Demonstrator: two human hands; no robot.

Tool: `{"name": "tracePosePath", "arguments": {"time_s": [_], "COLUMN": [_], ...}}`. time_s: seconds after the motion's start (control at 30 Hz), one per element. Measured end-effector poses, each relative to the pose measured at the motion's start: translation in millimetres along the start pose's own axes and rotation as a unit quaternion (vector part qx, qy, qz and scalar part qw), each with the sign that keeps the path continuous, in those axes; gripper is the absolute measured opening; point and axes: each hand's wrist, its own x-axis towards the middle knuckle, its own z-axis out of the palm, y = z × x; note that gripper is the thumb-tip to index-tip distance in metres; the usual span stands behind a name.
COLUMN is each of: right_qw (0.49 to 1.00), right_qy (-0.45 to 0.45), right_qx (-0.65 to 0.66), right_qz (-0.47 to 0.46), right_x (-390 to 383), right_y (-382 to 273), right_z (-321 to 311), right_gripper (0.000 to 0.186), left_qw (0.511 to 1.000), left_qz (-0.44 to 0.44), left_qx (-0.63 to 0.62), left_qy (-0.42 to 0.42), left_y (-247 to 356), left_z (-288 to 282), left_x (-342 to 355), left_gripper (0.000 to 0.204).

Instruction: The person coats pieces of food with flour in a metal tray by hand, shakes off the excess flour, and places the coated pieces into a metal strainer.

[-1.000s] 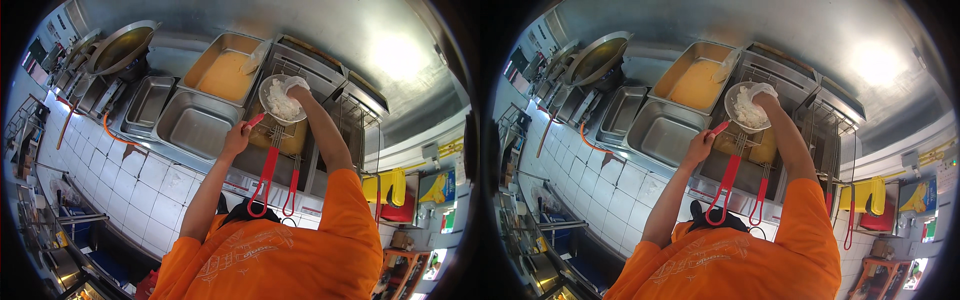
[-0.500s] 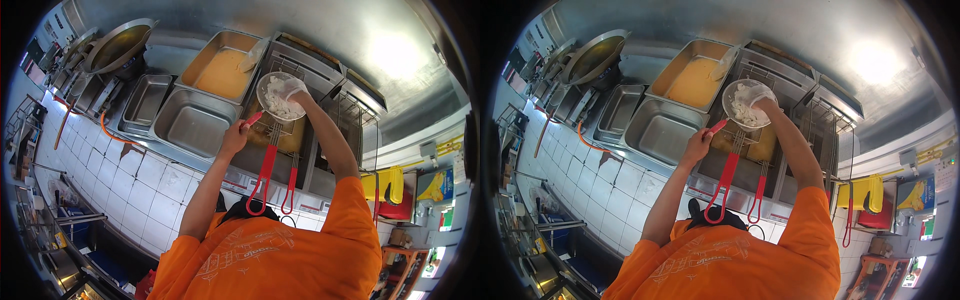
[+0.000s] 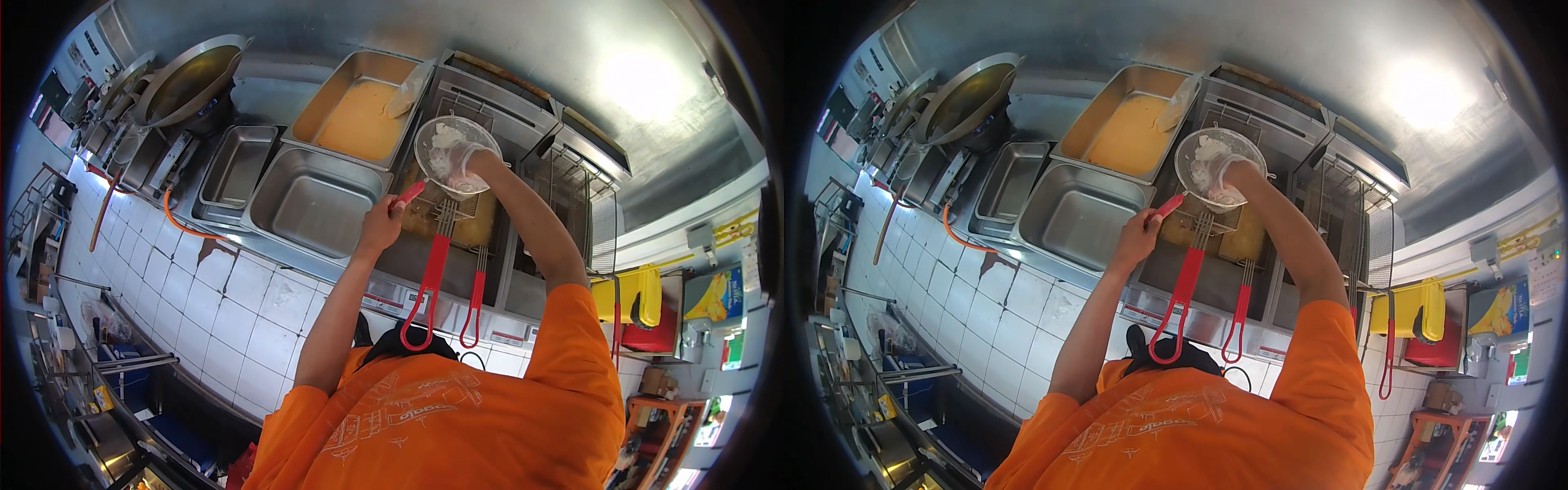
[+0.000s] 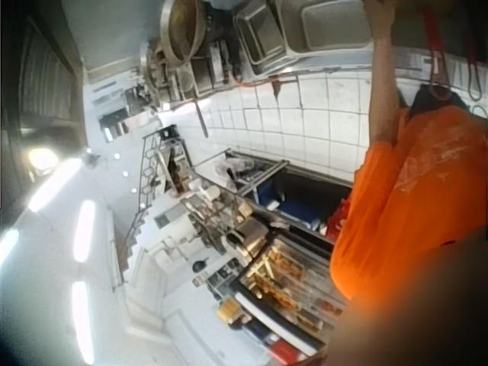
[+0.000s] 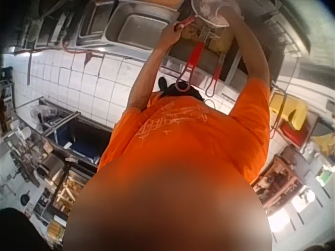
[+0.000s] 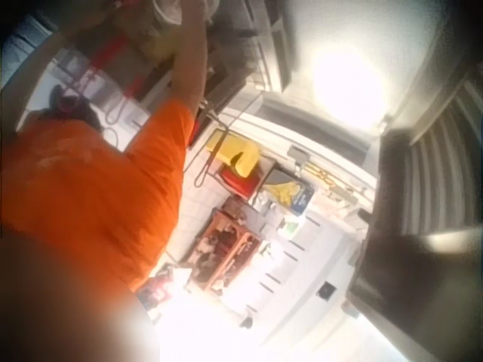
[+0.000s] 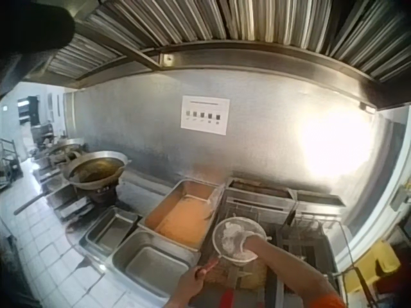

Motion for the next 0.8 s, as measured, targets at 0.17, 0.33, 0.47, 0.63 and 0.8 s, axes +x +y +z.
{"name": "tracePosePath", "arguments": {"time_s": [0.17, 0.33, 0.47, 0.63, 0.8], "right_qw": [0.991, 0.987, 0.924, 0.909, 0.804], "right_qy": [0.091, 0.144, 0.281, 0.319, 0.308], "right_qx": [-0.090, 0.067, 0.259, 0.269, 0.509], "right_qz": [-0.029, -0.016, -0.003, 0.006, -0.004], "right_x": [39.3, 21.0, 15.9, 8.7, 14.9], "right_y": [29.3, 61.6, 104.4, 98.0, 115.4], "right_z": [33.2, 11.4, 14.4, 5.8, 16.2], "right_gripper": [0.067, 0.063, 0.050, 0.038, 0.032], "left_qw": [1.000, 1.000, 1.000, 0.999, 0.999], "left_qz": [0.001, -0.007, 0.018, -0.006, -0.017], "left_qx": [-0.006, -0.005, 0.007, -0.026, -0.037], "left_qy": [-0.005, -0.009, 0.002, -0.022, -0.032], "left_y": [3.6, 2.7, 2.4, -4.4, 2.1], "left_z": [5.2, 0.5, 5.5, 3.2, 2.0], "left_x": [1.8, 1.3, 2.6, 7.5, 7.3], "left_gripper": [0.032, 0.035, 0.034, 0.032, 0.032]}}
